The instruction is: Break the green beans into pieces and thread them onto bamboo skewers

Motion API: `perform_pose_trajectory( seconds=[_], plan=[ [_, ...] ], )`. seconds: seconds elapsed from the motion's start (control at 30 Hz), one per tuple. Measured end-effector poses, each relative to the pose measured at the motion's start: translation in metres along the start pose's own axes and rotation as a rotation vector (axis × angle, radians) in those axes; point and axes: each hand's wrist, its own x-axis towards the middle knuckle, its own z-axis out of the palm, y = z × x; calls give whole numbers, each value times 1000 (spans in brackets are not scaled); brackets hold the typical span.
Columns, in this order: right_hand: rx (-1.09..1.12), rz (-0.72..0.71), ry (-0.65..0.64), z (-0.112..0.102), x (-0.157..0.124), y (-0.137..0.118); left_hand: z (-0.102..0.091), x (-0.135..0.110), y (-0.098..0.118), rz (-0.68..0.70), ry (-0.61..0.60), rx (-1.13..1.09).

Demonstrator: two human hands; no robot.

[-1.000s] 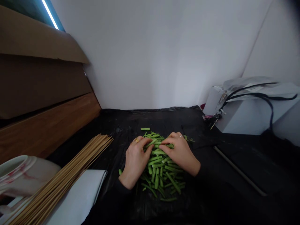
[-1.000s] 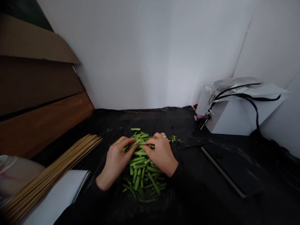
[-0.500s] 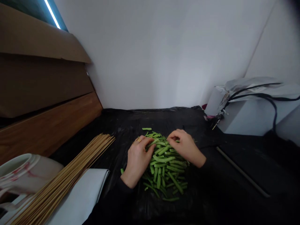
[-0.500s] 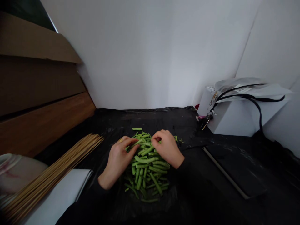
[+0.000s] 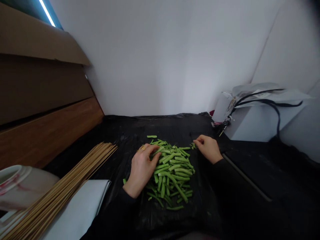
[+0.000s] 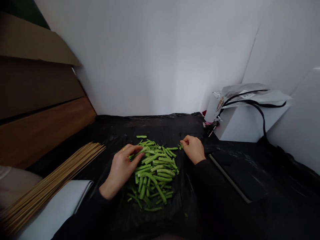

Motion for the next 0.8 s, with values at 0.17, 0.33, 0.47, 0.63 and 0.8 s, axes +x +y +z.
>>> perform_pose_trajectory(
  seconds=[0.17, 0.33, 0.47, 0.63, 0.8],
  plan=[
    [-54, -22, -5, 0, 2, 1, 0, 0, 0, 15, -6, -4],
    [-135, -62, -50, 2, 0, 2, 1, -1, 1, 42, -33, -36],
    [-213, -74, -93, 7, -6, -1, 1, 0, 3, 54, -20, -55],
    [-261, -118, -157, 11, -10, -7, 0, 0, 3, 49, 9, -60],
    [-223, -144, -183, 15, -10, -11, 1, -1, 2, 58, 16, -69]
  ],
)
